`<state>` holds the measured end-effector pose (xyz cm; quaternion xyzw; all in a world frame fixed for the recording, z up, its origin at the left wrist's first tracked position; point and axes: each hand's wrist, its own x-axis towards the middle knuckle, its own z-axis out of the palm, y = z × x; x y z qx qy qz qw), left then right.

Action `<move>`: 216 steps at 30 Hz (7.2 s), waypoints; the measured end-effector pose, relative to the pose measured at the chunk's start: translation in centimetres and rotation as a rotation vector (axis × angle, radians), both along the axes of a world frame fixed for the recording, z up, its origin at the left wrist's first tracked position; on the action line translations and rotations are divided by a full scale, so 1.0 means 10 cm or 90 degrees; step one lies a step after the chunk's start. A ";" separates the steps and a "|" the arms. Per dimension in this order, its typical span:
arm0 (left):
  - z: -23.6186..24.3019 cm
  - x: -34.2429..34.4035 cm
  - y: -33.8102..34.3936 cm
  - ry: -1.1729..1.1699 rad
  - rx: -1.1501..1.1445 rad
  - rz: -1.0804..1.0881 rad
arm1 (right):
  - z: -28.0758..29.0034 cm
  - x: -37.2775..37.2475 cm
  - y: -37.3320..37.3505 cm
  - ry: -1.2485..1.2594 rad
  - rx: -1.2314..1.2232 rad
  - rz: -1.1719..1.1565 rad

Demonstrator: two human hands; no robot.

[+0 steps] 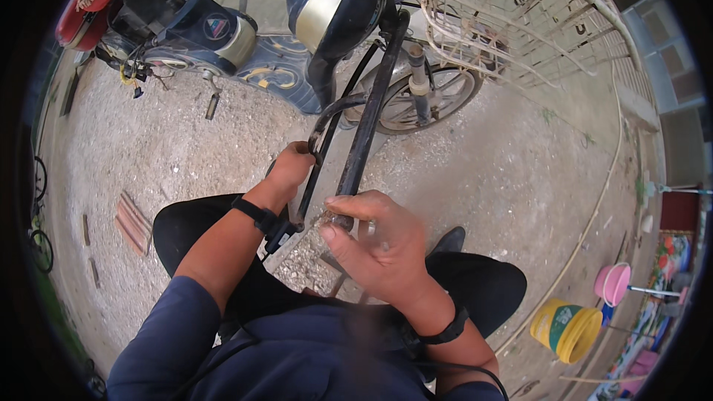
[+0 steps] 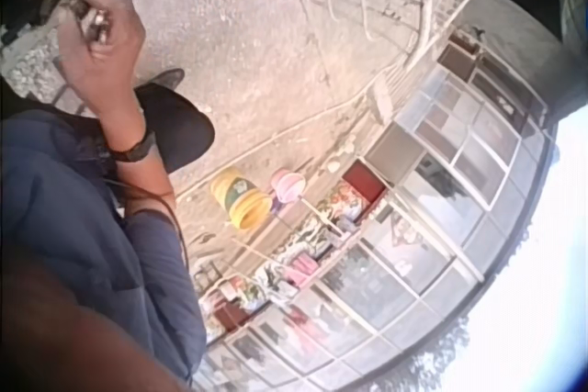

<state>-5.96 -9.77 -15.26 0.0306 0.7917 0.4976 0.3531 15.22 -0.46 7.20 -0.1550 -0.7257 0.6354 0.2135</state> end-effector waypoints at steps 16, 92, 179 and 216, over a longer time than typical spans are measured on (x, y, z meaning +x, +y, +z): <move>1.13 0.53 0.13 -0.082 0.175 -0.033 | -1.27 0.09 -0.39 -0.184 0.180 0.215; -0.66 0.03 0.82 -0.307 0.185 0.246 | -1.05 -1.19 1.01 0.021 -0.232 -0.094; -0.60 0.15 0.92 -0.349 0.241 0.226 | -1.20 -0.94 1.78 -0.070 -0.208 -0.157; -0.74 0.28 1.06 -0.388 0.322 0.308 | -1.12 -1.10 1.79 -0.085 -0.142 -0.095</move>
